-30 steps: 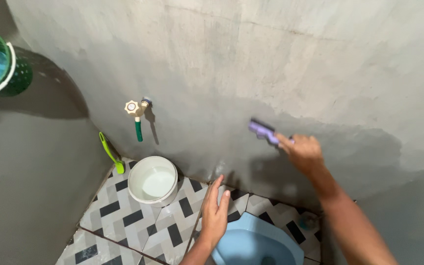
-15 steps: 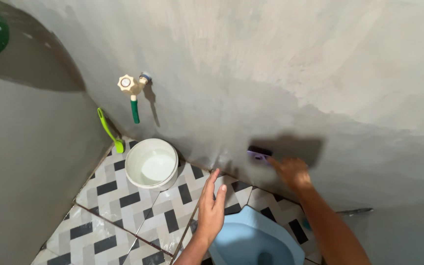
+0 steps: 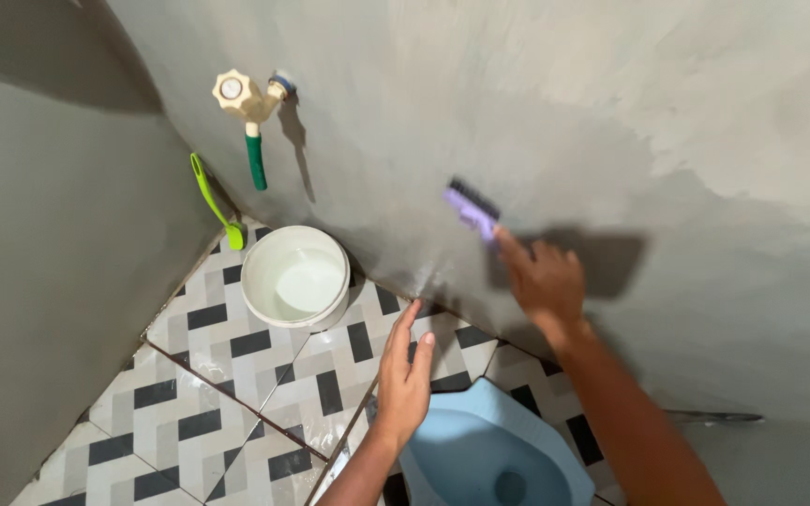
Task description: The person scrubs the concrete wall of a bathroom using a purple brush, moving it across different sections of the wall near a water tap and a squat toilet.
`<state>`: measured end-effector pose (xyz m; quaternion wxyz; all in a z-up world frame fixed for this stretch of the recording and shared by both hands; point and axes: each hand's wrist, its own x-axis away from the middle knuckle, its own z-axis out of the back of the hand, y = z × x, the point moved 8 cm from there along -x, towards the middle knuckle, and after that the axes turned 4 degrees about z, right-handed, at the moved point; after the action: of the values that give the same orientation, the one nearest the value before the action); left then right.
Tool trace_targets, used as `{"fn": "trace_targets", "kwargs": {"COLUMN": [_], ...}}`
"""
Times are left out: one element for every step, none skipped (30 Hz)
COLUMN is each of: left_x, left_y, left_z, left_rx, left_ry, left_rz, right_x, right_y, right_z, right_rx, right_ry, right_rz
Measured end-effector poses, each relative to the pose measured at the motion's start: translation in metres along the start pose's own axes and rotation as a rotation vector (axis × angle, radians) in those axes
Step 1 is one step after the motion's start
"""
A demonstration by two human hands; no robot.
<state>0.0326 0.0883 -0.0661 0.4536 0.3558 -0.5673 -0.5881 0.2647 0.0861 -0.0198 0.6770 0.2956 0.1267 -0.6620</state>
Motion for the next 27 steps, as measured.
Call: {"fn": "trace_targets", "kwargs": {"left_x": [-0.002, -0.003, -0.003, -0.003, -0.002, -0.003, -0.005, -0.006, -0.007, -0.007, -0.008, -0.009, -0.01, -0.012, -0.014, -0.016, -0.019, -0.021, -0.023, -0.025, -0.027, -0.027, -0.027, -0.027, -0.026, -0.025, -0.024], "left_y": [-0.004, -0.01, -0.016, -0.027, -0.038, -0.05, -0.054, -0.058, -0.062, -0.069, -0.075, -0.08, -0.085, -0.089, -0.094, -0.095, -0.097, -0.099, -0.102, -0.106, -0.11, -0.115, -0.119, -0.123, -0.129, -0.134, -0.139], "left_z": [0.001, 0.002, 0.003, 0.004, 0.005, 0.006, 0.009, 0.011, 0.012, 0.013, 0.013, 0.014, 0.012, 0.011, 0.009, 0.008, 0.006, 0.006, 0.006, 0.006, 0.005, 0.005, 0.005, 0.004, 0.005, 0.006, 0.006], "left_rx": [-0.002, -0.005, -0.008, -0.001, 0.007, 0.017, 0.001, -0.015, -0.03, -0.026, -0.022, -0.018, -0.021, -0.024, -0.028, -0.03, -0.032, -0.036, -0.045, -0.055, -0.064, -0.062, -0.06, -0.055, -0.055, -0.055, -0.055], "left_ry": [0.004, 0.006, 0.008, -0.002, -0.012, -0.02, -0.004, 0.009, 0.023, 0.025, 0.026, 0.03, 0.024, 0.02, 0.016, 0.022, 0.029, 0.036, 0.037, 0.037, 0.037, 0.033, 0.029, 0.027, 0.024, 0.022, 0.021], "left_rz": [-0.003, 0.0, 0.003, 0.057, 0.11, 0.162, 0.11, 0.058, 0.006, 0.005, 0.004, 0.002, 0.02, 0.037, 0.054, 0.033, 0.012, -0.013, -0.014, -0.014, -0.014, -0.022, -0.029, -0.036, -0.017, -0.004, 0.009], "right_x": [0.019, 0.041, 0.063, 0.088, 0.111, 0.13, 0.139, 0.141, 0.139, 0.132, 0.122, 0.109, 0.094, 0.078, 0.064, 0.058, 0.056, 0.057, 0.062, 0.07, 0.083, 0.101, 0.121, 0.14, 0.158, 0.176, 0.191], "right_y": [-0.004, -0.008, -0.009, -0.009, -0.008, -0.007, -0.008, -0.011, -0.012, -0.013, -0.014, -0.014, -0.014, -0.014, -0.012, -0.013, -0.019, -0.024, -0.028, -0.031, -0.036, -0.041, -0.044, -0.045, -0.046, -0.048, -0.05], "right_z": [-0.029, -0.06, -0.091, -0.117, -0.13, -0.138, -0.145, -0.149, -0.146, -0.139, -0.131, -0.121, -0.112, -0.097, -0.085, -0.077, -0.08, -0.088, -0.1, -0.121, -0.144, -0.168, -0.187, -0.204, -0.218, -0.234, -0.245], "right_rx": [0.005, 0.007, 0.01, 0.012, -0.028, -0.066, -0.104, -0.135, -0.165, -0.194, -0.152, -0.11, -0.068, -0.071, -0.073, -0.075, -0.048, -0.023, 0.003, -0.008, -0.02, -0.036, -0.102, -0.167, -0.232, -0.161, -0.09], "right_ry": [-0.072, -0.148, -0.223, -0.297, -0.274, -0.249, -0.225, -0.208, -0.19, -0.174, -0.183, -0.19, -0.196, -0.103, -0.009, 0.083, 0.072, 0.065, 0.059, -0.001, -0.061, -0.127, -0.118, -0.111, -0.103, -0.175, -0.246], "right_rz": [0.013, 0.025, 0.038, 0.049, 0.024, 0.002, -0.02, -0.022, -0.023, -0.024, -0.026, -0.026, -0.027, -0.036, -0.047, -0.059, -0.049, -0.04, -0.031, -0.023, -0.016, -0.008, 0.001, 0.012, 0.023, 0.028, 0.033]}}
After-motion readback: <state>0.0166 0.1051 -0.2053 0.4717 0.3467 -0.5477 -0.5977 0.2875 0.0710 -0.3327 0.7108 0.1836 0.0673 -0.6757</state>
